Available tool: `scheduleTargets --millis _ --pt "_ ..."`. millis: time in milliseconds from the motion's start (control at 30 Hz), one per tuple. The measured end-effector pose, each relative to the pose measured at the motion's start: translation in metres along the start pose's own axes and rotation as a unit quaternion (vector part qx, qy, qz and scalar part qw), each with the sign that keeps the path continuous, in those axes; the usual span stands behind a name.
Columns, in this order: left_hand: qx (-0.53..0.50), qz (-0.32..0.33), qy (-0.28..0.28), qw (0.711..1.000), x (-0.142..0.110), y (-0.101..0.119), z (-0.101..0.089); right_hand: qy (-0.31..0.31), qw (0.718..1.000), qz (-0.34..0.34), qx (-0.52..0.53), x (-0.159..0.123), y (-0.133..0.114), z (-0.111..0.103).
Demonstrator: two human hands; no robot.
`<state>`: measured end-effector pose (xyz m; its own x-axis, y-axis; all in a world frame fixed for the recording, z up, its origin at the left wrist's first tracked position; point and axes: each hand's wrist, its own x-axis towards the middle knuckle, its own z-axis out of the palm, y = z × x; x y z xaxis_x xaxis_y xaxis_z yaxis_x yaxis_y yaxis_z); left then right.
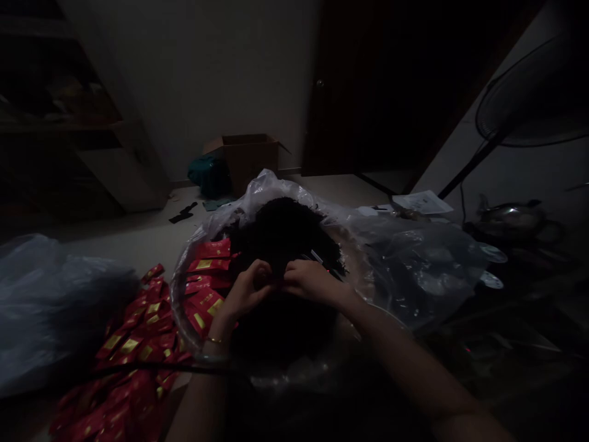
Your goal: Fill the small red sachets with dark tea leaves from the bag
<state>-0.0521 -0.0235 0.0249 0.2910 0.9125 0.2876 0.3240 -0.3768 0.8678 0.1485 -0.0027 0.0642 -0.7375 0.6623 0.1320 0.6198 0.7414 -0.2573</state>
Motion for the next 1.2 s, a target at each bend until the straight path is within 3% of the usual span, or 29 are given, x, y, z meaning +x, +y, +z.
scheduleTargets --millis 100,200,400,467,567,767,933,1067,1200 --pt "-0.046 -0.015 0.061 0.997 0.005 -0.002 0.006 0.046 0.995 0.047 0.078 0.007 0.002 0.001" --pt "-0.085 -0.040 0.089 0.992 0.011 0.001 0.009 0.128 0.957 0.116 0.234 0.015 0.007 0.008" --pt "-0.185 -0.127 0.094 0.970 0.015 0.004 0.018 0.172 0.821 0.220 0.498 0.022 0.017 0.025" --pt "-0.236 -0.162 0.078 0.955 0.015 0.002 0.023 0.187 0.798 0.238 0.521 0.022 0.017 0.028" --pt "-0.269 -0.192 0.026 0.944 0.014 -0.002 0.029 0.210 0.786 0.252 0.524 0.021 0.016 0.028" --pt "-0.265 -0.231 -0.014 0.936 0.012 -0.001 0.032 0.153 0.812 0.244 0.507 0.013 0.017 0.029" --pt "-0.275 -0.233 -0.015 0.933 0.011 0.002 0.035 0.209 0.831 0.205 0.473 0.010 0.019 0.035" --pt "-0.244 -0.211 -0.004 0.946 0.012 -0.001 0.038 0.301 0.898 0.098 0.305 0.007 0.016 0.026" --pt "-0.137 -0.154 0.004 0.979 0.013 -0.004 0.039 0.297 0.947 0.022 0.122 0.001 0.012 0.012"
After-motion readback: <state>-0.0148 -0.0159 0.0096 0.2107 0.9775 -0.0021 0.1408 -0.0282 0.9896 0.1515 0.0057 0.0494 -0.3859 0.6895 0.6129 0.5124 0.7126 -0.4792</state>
